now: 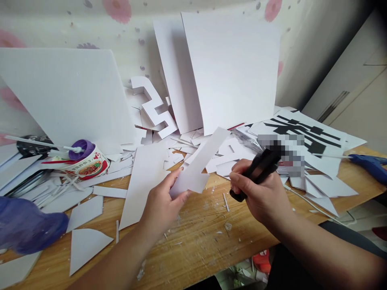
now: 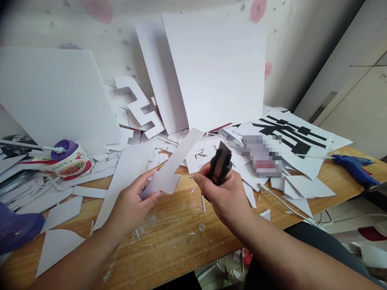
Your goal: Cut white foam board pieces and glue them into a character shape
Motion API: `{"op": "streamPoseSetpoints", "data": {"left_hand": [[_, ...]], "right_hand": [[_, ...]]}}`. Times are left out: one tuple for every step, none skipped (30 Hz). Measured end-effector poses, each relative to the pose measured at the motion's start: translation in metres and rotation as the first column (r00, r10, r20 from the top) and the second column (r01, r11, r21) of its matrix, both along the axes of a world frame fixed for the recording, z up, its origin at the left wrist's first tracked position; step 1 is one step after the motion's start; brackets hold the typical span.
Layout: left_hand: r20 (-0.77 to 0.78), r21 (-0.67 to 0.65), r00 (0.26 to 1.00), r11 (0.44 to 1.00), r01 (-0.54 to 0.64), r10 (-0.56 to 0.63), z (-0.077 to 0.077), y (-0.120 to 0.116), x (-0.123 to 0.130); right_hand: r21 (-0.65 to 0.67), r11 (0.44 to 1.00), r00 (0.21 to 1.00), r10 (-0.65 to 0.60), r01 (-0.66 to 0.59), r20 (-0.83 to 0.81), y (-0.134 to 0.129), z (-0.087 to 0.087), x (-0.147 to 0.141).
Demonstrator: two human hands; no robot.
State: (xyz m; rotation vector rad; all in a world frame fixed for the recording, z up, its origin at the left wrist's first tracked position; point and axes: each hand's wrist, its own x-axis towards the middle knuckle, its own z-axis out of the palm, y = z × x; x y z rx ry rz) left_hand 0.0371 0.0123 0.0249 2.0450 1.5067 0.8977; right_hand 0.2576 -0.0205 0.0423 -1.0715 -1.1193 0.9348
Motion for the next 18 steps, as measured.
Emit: {"op": "streamPoseSetpoints", "data": {"left_hand": [[0.011, 0.009, 1.000, 1.000, 0.000, 0.000, 0.000, 0.001, 0.000], [0.018, 0.031, 1.000, 1.000, 0.002, -0.003, -0.001, 0.002, 0.000], [0.023, 0.052, 1.000, 0.999, 0.004, -0.006, -0.001, 0.002, 0.000], [0.028, 0.067, 1.000, 0.998, 0.005, -0.007, -0.002, 0.001, 0.000], [0.032, 0.074, 0.999, 0.997, 0.007, -0.009, -0.002, 0.000, 0.000], [0.034, 0.079, 0.999, 0.997, 0.010, -0.012, -0.003, 0.000, 0.000], [0.033, 0.086, 0.999, 0.996, 0.014, -0.017, -0.003, -0.001, 0.001], [0.028, 0.097, 0.999, 0.995, 0.018, -0.021, -0.003, -0.002, 0.001], [0.019, 0.113, 0.999, 0.993, 0.024, -0.027, -0.003, -0.003, 0.001], [0.004, 0.137, 0.999, 0.990, 0.034, -0.034, -0.003, -0.004, 0.002], [-0.014, 0.165, 0.999, 0.985, 0.046, -0.044, -0.003, -0.004, 0.002], [-0.034, 0.199, 0.998, 0.978, 0.061, -0.055, -0.003, -0.005, 0.002], [-0.058, 0.235, 0.996, 0.969, 0.077, -0.065, -0.003, -0.005, 0.003], [-0.084, 0.271, 0.994, 0.958, 0.095, -0.075, -0.003, -0.006, 0.003], [-0.110, 0.308, 0.991, 0.945, 0.112, -0.082, -0.004, -0.006, 0.003], [-0.136, 0.344, 0.987, 0.930, 0.129, -0.086, -0.004, -0.006, 0.002], [-0.162, 0.376, 0.983, 0.915, 0.145, -0.089, -0.004, -0.007, 0.002], [-0.189, 0.406, 0.978, 0.900, 0.160, -0.089, -0.004, -0.007, 0.002]], "right_hand": [[-0.048, 0.998, 1.000, 0.028, -0.028, -0.014, 0.002, 0.000, 0.003], [-0.114, 0.991, 0.998, 0.068, -0.070, -0.018, 0.004, 0.000, 0.007], [-0.188, 0.975, 0.993, 0.116, -0.117, -0.015, 0.005, 0.001, 0.009], [-0.258, 0.952, 0.986, 0.167, -0.163, -0.006, 0.006, 0.001, 0.012], [-0.315, 0.928, 0.977, 0.211, -0.199, 0.004, 0.006, 0.001, 0.013], [-0.350, 0.910, 0.970, 0.242, -0.223, 0.012, 0.006, 0.001, 0.013], [-0.365, 0.900, 0.965, 0.261, -0.238, 0.015, 0.006, 0.002, 0.013], [-0.362, 0.900, 0.964, 0.266, -0.242, 0.018, 0.005, 0.003, 0.012], [-0.351, 0.905, 0.964, 0.264, -0.239, 0.023, 0.005, 0.004, 0.011], [-0.340, 0.910, 0.964, 0.264, -0.238, 0.030, 0.005, 0.005, 0.009], [-0.332, 0.912, 0.963, 0.268, -0.240, 0.040, 0.005, 0.006, 0.007], [-0.326, 0.913, 0.960, 0.274, -0.243, 0.051, 0.004, 0.007, 0.005], [-0.324, 0.914, 0.958, 0.280, -0.245, 0.064, 0.004, 0.008, 0.003], [-0.325, 0.914, 0.956, 0.282, -0.242, 0.081, 0.004, 0.009, 0.001], [-0.330, 0.914, 0.954, 0.282, -0.236, 0.098, 0.004, 0.009, 0.000], [-0.333, 0.917, 0.955, 0.273, -0.221, 0.118, 0.004, 0.009, -0.001], [-0.329, 0.923, 0.957, 0.256, -0.199, 0.139, 0.004, 0.008, -0.002], [-0.317, 0.933, 0.959, 0.233, -0.173, 0.164, 0.003, 0.007, -0.003]]}}
